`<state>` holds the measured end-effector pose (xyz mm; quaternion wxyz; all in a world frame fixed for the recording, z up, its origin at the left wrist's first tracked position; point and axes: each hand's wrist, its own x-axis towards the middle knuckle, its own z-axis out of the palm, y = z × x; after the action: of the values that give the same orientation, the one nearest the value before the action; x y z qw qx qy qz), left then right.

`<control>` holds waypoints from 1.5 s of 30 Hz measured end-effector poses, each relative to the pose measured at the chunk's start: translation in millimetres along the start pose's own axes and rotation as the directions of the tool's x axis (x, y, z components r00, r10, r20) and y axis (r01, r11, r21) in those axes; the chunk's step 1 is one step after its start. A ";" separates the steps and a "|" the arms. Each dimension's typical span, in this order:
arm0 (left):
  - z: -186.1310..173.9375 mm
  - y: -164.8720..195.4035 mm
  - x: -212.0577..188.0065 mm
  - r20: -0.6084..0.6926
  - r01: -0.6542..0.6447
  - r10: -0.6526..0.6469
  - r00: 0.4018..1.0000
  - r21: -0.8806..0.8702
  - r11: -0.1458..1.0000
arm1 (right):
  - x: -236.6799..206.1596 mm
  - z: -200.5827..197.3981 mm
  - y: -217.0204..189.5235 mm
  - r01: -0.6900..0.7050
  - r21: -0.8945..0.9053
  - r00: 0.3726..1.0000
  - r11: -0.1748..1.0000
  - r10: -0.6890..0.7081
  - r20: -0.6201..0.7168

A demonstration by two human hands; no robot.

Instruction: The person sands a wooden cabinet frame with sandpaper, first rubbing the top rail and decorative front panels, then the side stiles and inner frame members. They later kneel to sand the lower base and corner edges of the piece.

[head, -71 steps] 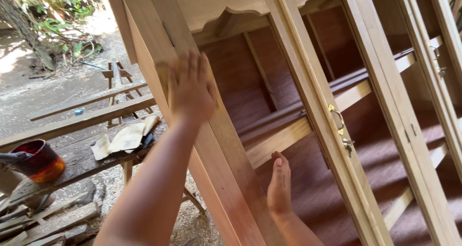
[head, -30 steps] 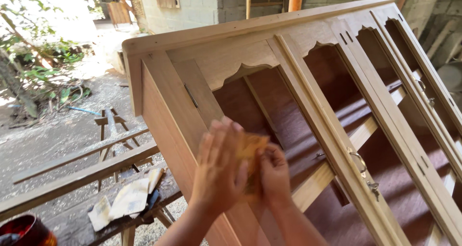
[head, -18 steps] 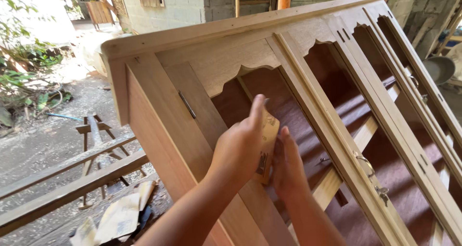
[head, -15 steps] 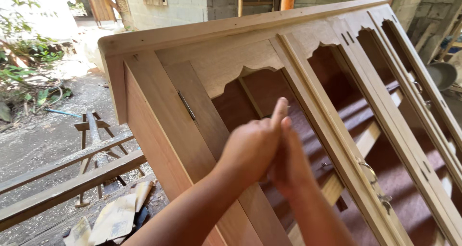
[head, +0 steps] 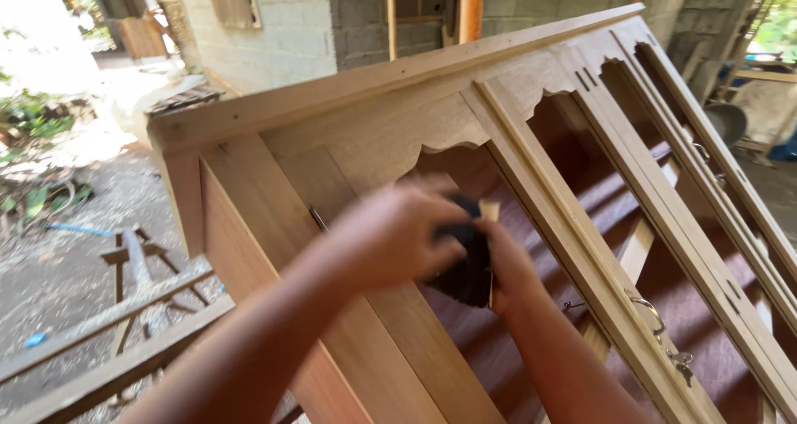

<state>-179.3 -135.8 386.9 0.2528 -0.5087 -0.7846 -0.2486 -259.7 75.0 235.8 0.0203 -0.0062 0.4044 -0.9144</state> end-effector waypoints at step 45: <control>-43.3 -57.6 -2.4 -0.198 0.110 0.000 0.980 0.542 0.833 | 49.3 115.5 -54.8 0.167 -0.744 0.907 0.647 -0.397 -0.142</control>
<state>-225.4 -186.0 410.2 0.4547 -0.3654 -0.8095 -0.0671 -307.5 24.4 353.9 -0.1880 0.0578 0.7202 -0.6653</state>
